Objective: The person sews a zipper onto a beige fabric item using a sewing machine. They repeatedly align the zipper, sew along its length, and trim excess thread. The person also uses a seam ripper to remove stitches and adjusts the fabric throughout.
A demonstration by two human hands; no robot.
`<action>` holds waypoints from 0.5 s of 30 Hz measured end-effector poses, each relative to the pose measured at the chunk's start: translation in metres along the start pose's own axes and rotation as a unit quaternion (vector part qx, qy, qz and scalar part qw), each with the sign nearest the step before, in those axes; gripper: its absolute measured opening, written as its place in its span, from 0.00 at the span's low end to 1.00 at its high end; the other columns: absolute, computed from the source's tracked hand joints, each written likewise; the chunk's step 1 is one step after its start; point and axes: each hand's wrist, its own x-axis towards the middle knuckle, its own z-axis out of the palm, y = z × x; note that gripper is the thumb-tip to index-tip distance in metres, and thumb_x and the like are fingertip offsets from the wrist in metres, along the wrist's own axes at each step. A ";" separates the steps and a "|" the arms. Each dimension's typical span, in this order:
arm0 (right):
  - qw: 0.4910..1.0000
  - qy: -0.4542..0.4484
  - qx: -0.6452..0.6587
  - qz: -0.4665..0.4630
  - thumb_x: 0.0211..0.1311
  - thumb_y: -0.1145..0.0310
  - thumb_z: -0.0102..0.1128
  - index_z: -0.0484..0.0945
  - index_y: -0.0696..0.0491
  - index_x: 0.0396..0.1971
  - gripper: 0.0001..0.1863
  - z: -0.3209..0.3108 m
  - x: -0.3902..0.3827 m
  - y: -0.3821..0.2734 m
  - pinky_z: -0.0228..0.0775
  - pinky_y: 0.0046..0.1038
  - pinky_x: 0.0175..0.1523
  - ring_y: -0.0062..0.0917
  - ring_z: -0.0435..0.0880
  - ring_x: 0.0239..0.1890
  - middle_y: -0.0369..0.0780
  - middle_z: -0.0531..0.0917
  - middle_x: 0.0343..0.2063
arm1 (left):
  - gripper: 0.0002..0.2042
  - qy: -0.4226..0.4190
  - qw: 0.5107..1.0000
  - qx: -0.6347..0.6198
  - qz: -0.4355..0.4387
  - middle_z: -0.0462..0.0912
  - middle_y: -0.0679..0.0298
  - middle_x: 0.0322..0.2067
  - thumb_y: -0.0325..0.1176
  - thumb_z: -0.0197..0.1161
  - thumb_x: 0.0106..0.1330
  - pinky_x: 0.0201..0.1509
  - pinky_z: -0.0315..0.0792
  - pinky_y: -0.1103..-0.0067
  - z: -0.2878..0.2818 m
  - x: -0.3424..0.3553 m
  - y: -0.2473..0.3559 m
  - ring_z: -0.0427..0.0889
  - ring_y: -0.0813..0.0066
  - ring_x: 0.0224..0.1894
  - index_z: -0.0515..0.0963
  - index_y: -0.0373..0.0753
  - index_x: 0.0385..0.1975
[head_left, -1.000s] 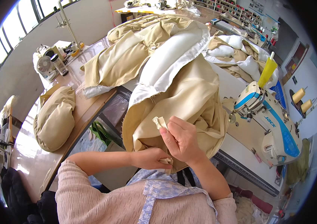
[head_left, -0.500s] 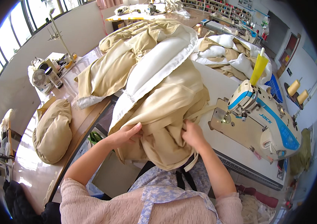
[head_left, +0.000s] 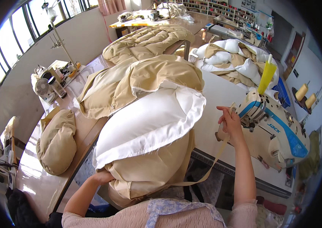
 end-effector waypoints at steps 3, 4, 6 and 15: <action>0.985 0.026 -0.167 0.028 0.80 0.56 0.50 0.82 0.56 0.53 0.20 0.016 0.087 0.067 0.70 0.23 0.31 0.15 0.77 0.27 0.38 0.86 0.32 | 0.25 0.015 0.999 0.014 0.034 0.81 0.60 0.60 0.38 0.70 0.66 0.61 0.73 0.73 -0.007 -0.016 -0.082 0.78 0.69 0.58 0.79 0.39 0.63; 0.978 0.019 -0.203 0.035 0.79 0.57 0.50 0.82 0.57 0.53 0.20 0.031 0.105 0.082 0.70 0.23 0.31 0.16 0.77 0.27 0.38 0.86 0.32 | 0.25 0.024 0.999 0.003 0.033 0.81 0.60 0.59 0.38 0.70 0.66 0.61 0.74 0.73 -0.004 -0.027 -0.104 0.78 0.68 0.58 0.79 0.39 0.63; 0.968 0.030 -0.247 0.036 0.79 0.57 0.52 0.81 0.57 0.52 0.19 0.045 0.123 0.092 0.71 0.23 0.33 0.16 0.78 0.28 0.38 0.86 0.33 | 0.25 0.033 0.999 -0.011 0.023 0.82 0.59 0.59 0.38 0.70 0.65 0.61 0.74 0.73 -0.003 -0.034 -0.113 0.79 0.67 0.58 0.79 0.39 0.63; 0.959 0.061 -0.081 -0.264 0.76 0.59 0.57 0.80 0.58 0.51 0.17 0.115 0.099 -0.097 0.74 0.22 0.38 0.18 0.81 0.33 0.38 0.87 0.36 | 0.26 0.265 0.953 0.010 0.145 0.83 0.55 0.57 0.36 0.71 0.63 0.61 0.74 0.71 -0.140 -0.005 0.045 0.81 0.63 0.57 0.78 0.38 0.62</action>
